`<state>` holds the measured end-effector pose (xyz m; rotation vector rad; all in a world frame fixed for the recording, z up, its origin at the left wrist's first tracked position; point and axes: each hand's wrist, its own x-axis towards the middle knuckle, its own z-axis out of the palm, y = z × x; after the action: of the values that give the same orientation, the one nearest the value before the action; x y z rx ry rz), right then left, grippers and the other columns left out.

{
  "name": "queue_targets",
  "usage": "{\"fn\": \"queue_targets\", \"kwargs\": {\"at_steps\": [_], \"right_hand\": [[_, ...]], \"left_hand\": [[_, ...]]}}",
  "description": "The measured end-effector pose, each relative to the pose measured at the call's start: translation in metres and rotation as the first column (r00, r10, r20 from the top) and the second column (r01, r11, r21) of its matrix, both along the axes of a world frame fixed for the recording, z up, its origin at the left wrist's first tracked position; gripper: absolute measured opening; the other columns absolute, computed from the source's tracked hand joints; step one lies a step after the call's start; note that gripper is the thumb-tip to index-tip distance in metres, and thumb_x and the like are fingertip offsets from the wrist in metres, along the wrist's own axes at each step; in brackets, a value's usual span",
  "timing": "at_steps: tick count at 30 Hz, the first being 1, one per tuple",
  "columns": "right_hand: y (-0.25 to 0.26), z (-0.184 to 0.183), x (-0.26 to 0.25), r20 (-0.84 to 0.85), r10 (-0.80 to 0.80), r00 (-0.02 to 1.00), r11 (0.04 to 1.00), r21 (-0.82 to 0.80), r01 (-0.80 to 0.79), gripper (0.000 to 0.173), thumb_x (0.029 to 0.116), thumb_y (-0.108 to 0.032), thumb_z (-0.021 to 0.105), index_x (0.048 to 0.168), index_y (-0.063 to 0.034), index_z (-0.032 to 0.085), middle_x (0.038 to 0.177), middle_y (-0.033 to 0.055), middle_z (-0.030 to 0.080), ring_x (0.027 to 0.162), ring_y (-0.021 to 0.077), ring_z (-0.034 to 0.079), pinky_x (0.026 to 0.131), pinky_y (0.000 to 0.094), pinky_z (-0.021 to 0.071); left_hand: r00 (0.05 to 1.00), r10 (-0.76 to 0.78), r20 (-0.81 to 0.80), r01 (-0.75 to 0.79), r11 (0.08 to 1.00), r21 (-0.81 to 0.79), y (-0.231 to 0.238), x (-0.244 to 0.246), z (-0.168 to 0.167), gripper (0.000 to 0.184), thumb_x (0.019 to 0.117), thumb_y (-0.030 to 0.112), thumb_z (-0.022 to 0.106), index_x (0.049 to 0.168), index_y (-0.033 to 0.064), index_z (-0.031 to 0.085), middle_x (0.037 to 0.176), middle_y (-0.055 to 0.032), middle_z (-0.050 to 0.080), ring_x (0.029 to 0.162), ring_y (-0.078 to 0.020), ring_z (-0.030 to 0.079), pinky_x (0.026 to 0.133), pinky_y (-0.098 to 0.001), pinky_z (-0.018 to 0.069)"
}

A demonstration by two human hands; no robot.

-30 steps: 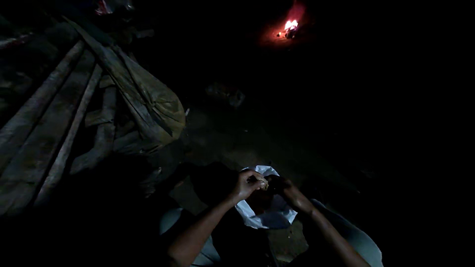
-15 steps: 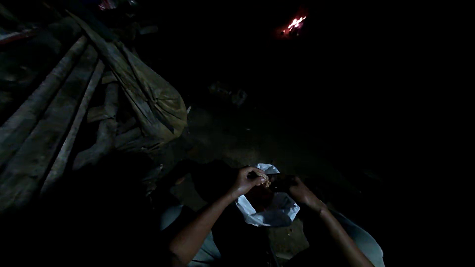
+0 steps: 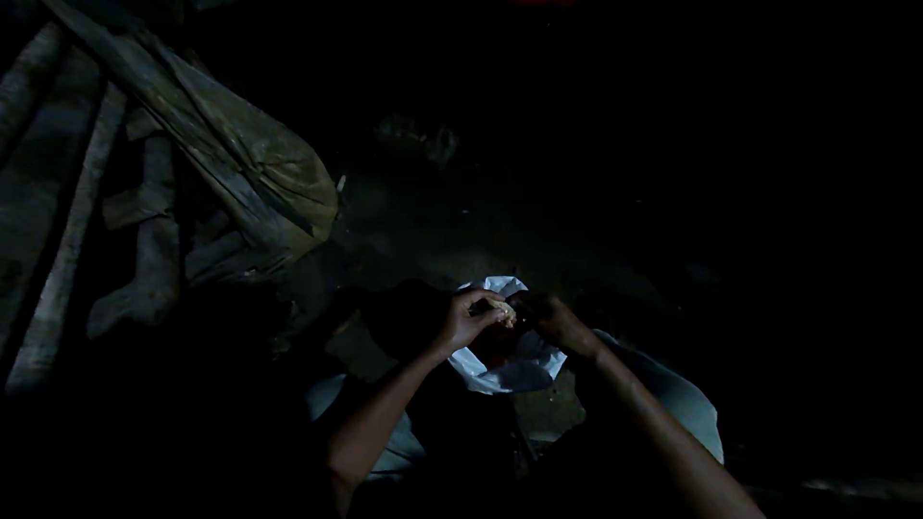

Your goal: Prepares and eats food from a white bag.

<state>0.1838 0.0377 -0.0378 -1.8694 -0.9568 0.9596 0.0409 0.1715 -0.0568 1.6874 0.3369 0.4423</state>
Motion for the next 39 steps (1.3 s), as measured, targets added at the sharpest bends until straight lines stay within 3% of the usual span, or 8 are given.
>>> {"fn": "queue_targets", "kwargs": {"at_steps": [4, 7, 10, 13, 16, 28, 34, 39], "right_hand": [[0.002, -0.002, 0.001, 0.108, 0.043, 0.993, 0.992, -0.12, -0.03, 0.021, 0.1059, -0.01, 0.054, 0.114, 0.0053, 0.065, 0.092, 0.0135, 0.066, 0.08, 0.0148, 0.063, 0.079, 0.0355, 0.0551], [0.001, 0.0, 0.001, 0.11, 0.04, 0.993, 0.995, -0.094, -0.03, 0.019, 0.1037, -0.004, 0.055, 0.116, 0.0045, 0.066, 0.096, 0.0155, 0.067, 0.083, 0.0179, 0.062, 0.079, 0.0387, 0.0522], [-0.001, 0.003, 0.001, -0.113, -0.034, 0.993, 0.999, 0.029, 0.038, 0.023, 0.1071, -0.008, 0.047, 0.116, 0.0027, 0.065, 0.099, 0.0071, 0.066, 0.085, 0.0087, 0.064, 0.081, 0.0286, 0.0559], [-0.002, -0.001, 0.006, -0.31, -0.048, 0.95, 0.99, 0.112, 0.087, 0.029, 0.1083, -0.011, 0.043, 0.121, 0.002, 0.066, 0.108, 0.0057, 0.069, 0.092, 0.0094, 0.068, 0.084, 0.029, 0.0587], [-0.003, 0.004, 0.008, -0.376, -0.037, 0.926, 0.986, 0.136, 0.095, 0.026, 0.107, -0.009, 0.046, 0.12, 0.0012, 0.066, 0.107, 0.004, 0.07, 0.091, 0.0084, 0.069, 0.083, 0.0271, 0.0596], [-0.003, 0.0, 0.004, -0.274, -0.06, 0.96, 0.965, 0.228, 0.126, 0.018, 0.1031, -0.002, 0.052, 0.103, -0.0011, 0.07, 0.088, -0.0034, 0.07, 0.079, 0.0026, 0.067, 0.078, 0.0245, 0.0586], [-0.002, 0.005, 0.003, -0.347, -0.036, 0.937, 0.968, 0.222, 0.12, 0.023, 0.1056, -0.006, 0.049, 0.115, 0.0015, 0.069, 0.1, 0.0015, 0.072, 0.084, 0.0057, 0.069, 0.078, 0.0245, 0.0596], [-0.002, -0.006, 0.004, -0.265, -0.035, 0.964, 0.965, 0.241, 0.101, 0.023, 0.1054, -0.007, 0.051, 0.113, 0.0011, 0.071, 0.1, 0.0026, 0.073, 0.086, 0.0064, 0.07, 0.082, 0.0262, 0.0602]], "left_hand": [[0.999, -0.027, -0.042, 0.026, 0.999, -0.025, 0.002, 0.0, 0.0, 0.023, 0.0925, -0.004, 0.069, 0.115, -0.0092, 0.067, 0.107, -0.0179, 0.068, 0.087, -0.0146, 0.068, 0.082, -0.0292, 0.0581], [0.998, -0.03, -0.064, 0.027, 0.999, -0.042, 0.003, 0.0, 0.0, 0.024, 0.0929, -0.005, 0.068, 0.116, -0.0097, 0.066, 0.105, -0.0172, 0.068, 0.084, -0.0136, 0.066, 0.08, -0.0287, 0.0573], [0.998, 0.007, -0.056, -0.013, 0.993, -0.12, 0.005, -0.003, 0.004, 0.023, 0.0951, -0.003, 0.066, 0.118, -0.0073, 0.066, 0.104, -0.0145, 0.068, 0.081, -0.0119, 0.067, 0.078, -0.0283, 0.0589], [0.998, 0.035, -0.048, -0.046, 0.969, -0.241, 0.008, -0.005, 0.007, 0.023, 0.0969, -0.003, 0.063, 0.12, -0.0064, 0.063, 0.104, -0.0106, 0.067, 0.083, -0.0089, 0.066, 0.079, -0.0254, 0.0586], [0.999, 0.049, 0.018, -0.042, 0.962, -0.268, 0.012, -0.002, 0.0, 0.023, 0.0953, -0.004, 0.065, 0.118, -0.0067, 0.064, 0.103, -0.0096, 0.068, 0.086, -0.0096, 0.068, 0.081, -0.0268, 0.0599], [0.989, 0.022, 0.144, -0.007, 0.995, -0.098, 0.006, -0.006, 0.0, 0.024, 0.0924, -0.007, 0.067, 0.116, -0.0071, 0.066, 0.098, -0.0066, 0.07, 0.079, -0.0044, 0.067, 0.077, -0.0216, 0.059], [0.993, 0.062, 0.103, -0.045, 0.986, -0.158, 0.008, -0.007, 0.001, 0.023, 0.0951, -0.004, 0.065, 0.118, -0.0054, 0.064, 0.101, -0.0073, 0.069, 0.083, -0.0074, 0.069, 0.078, -0.0252, 0.0606], [0.988, 0.093, 0.121, -0.08, 0.991, -0.106, 0.004, -0.006, 0.0, 0.021, 0.0924, -0.007, 0.067, 0.114, -0.0092, 0.064, 0.101, -0.0099, 0.069, 0.081, -0.0069, 0.068, 0.077, -0.0232, 0.0597]]}}
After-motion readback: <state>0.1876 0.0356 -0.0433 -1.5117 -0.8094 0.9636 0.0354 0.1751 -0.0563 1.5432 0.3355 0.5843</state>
